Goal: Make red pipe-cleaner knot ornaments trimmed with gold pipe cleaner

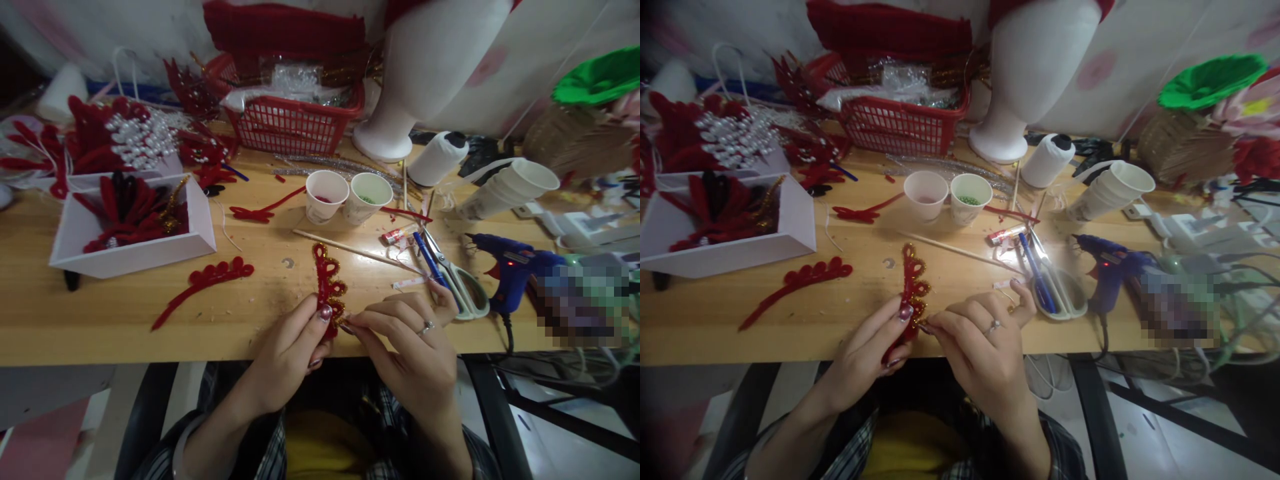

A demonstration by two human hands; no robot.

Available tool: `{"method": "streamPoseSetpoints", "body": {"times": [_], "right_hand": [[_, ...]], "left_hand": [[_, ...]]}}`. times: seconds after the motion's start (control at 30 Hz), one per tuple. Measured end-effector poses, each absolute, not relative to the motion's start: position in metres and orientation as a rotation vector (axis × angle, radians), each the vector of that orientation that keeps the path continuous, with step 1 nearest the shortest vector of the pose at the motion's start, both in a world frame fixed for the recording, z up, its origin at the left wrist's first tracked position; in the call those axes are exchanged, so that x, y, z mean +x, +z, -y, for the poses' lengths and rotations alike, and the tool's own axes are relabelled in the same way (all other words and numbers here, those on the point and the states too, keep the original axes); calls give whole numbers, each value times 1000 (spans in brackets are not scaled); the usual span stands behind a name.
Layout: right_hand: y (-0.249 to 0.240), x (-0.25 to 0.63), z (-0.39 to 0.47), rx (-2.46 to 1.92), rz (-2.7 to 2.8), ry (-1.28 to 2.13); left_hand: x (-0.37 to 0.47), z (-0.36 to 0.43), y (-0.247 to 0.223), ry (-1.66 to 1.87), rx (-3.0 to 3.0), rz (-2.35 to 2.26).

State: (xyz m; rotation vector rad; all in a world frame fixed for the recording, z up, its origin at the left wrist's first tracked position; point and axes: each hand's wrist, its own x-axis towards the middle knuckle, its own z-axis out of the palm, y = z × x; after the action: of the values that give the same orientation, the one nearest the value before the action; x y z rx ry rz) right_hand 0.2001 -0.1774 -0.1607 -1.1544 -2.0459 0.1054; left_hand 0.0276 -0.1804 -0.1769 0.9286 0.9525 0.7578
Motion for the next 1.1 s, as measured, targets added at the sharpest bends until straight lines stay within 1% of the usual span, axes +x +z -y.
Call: {"method": "streamPoseSetpoints", "body": {"times": [0.23, 0.67, 0.77, 0.93, 1.1], "right_hand": [[-161, 199, 178, -1142, 2039, 75], [-160, 195, 180, -1140, 2024, 62], [-156, 197, 181, -1149, 2081, 152], [-150, 201, 181, -1334, 2037, 268], [-154, 197, 182, -1377, 1927, 574]], "left_hand": [[20, 181, -183, 713, 918, -781], [28, 185, -176, 759, 1174, -1003], [30, 186, -179, 794, 1133, -1051], [30, 186, -180, 776, 1185, -1076], [30, 185, -177, 741, 1333, -1117]]}}
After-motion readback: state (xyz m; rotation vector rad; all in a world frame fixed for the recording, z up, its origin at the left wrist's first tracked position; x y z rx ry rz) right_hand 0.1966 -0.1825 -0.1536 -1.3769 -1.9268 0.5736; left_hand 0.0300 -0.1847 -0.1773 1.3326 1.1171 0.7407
